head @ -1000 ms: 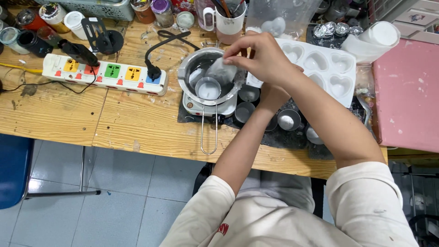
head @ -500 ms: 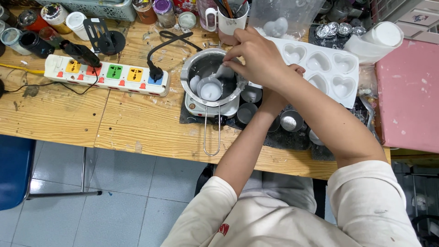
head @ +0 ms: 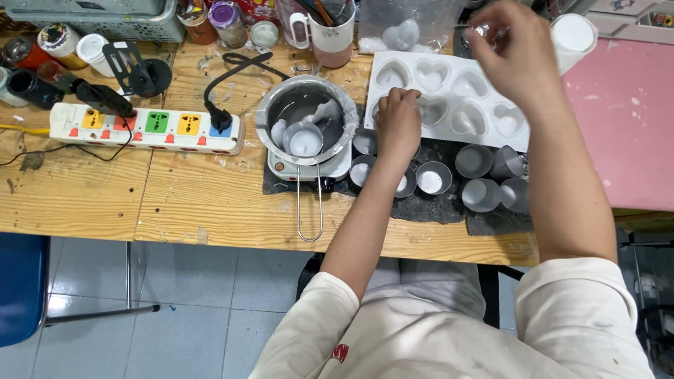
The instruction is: Making small heart-shaped candles by melting wax and preparing molds.
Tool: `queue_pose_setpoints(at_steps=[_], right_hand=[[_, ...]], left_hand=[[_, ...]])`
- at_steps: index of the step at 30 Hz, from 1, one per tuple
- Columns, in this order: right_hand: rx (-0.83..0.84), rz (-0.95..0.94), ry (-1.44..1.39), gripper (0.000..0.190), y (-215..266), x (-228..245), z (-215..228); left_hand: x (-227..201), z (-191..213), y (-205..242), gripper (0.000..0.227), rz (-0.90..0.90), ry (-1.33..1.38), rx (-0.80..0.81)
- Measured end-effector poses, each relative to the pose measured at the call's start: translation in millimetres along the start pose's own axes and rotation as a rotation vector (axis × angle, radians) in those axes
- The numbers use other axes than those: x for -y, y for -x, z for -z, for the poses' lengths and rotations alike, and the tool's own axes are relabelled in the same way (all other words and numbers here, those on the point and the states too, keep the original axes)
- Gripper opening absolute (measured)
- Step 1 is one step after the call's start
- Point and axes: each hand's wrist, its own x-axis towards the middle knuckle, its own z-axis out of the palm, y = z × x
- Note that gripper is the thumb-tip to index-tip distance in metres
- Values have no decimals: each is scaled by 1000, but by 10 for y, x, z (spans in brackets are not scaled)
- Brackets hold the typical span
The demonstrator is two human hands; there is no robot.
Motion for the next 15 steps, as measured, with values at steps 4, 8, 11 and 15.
queue_pose_setpoints(at_steps=[4,8,11,15], right_hand=[[135,-268,386,25,392,-769,106],[530,-662,546,47,780,-1452,55],[465,-646,324,45,976,-1616,66],[234,-655,124,40,1062,-1562,173]], left_hand=[[66,-64,-2,37,-2,-32,60],[76,-74,5,35,-22,-46,45],[85,-93,3,35,-24,-17,31],[118,-134,0,33,-58,5,9]])
